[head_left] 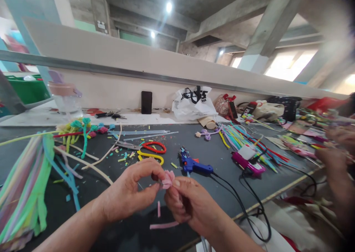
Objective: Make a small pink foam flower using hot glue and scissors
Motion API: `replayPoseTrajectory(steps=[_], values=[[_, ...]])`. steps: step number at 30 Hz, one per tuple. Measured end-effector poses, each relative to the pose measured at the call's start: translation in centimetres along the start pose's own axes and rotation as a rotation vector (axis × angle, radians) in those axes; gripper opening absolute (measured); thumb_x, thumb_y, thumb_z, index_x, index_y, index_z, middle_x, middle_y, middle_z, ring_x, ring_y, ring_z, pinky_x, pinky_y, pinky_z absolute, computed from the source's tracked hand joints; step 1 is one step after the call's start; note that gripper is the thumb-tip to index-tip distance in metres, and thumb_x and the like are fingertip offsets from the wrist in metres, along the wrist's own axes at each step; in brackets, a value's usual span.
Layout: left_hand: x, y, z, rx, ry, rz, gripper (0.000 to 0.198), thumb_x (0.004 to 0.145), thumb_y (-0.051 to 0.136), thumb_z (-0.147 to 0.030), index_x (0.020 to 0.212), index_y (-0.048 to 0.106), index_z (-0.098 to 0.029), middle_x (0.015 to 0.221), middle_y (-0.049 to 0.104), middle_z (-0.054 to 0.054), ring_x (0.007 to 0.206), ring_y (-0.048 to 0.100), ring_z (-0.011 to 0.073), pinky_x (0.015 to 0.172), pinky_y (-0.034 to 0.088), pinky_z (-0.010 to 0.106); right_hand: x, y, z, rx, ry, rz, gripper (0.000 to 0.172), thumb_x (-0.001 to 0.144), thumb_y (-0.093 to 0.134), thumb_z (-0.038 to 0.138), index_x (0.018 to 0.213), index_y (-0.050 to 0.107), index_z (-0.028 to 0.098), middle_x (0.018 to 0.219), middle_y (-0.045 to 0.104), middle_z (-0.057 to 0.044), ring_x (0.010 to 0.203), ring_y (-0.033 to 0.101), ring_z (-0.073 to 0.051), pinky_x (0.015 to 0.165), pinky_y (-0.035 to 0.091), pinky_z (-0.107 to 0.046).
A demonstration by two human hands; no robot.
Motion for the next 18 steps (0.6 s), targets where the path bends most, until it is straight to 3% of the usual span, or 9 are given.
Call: replayPoseTrajectory(steps=[10,18], values=[[-0.06,0.43,0.37,0.067,-0.036,0.068,0.008,0.082,0.052,-0.015,0.074,0.055,-0.018,0.075,0.06,0.001,0.072,0.054,0.0124,0.071,0.042,0.025,0.11,-0.16,-0.54,-0.019,0.009,-0.001,0.031,0.08,0.057,0.034,0.058,0.05,0.013,0.045,0.039,0.006,0.035,0.026,-0.002,0.032,0.013,-0.015],[-0.07,0.14,0.42,0.08,0.017,-0.005,0.007,0.082,0.056,-0.019,0.076,0.061,-0.019,0.077,0.062,0.001,0.079,0.056,0.0136,0.077,0.042,0.026,0.07,-0.26,-0.42,0.044,-0.002,-0.009,0.028,0.082,0.053,0.029,0.06,0.051,0.012,0.048,0.039,0.005,0.038,0.026,-0.003,0.034,0.013,-0.015]])
Point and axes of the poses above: each hand's wrist, its own x-axis towards the middle knuckle, its own y-axis out of the palm, z = x × y, the point moved 5 cm from there along x, towards the middle knuckle
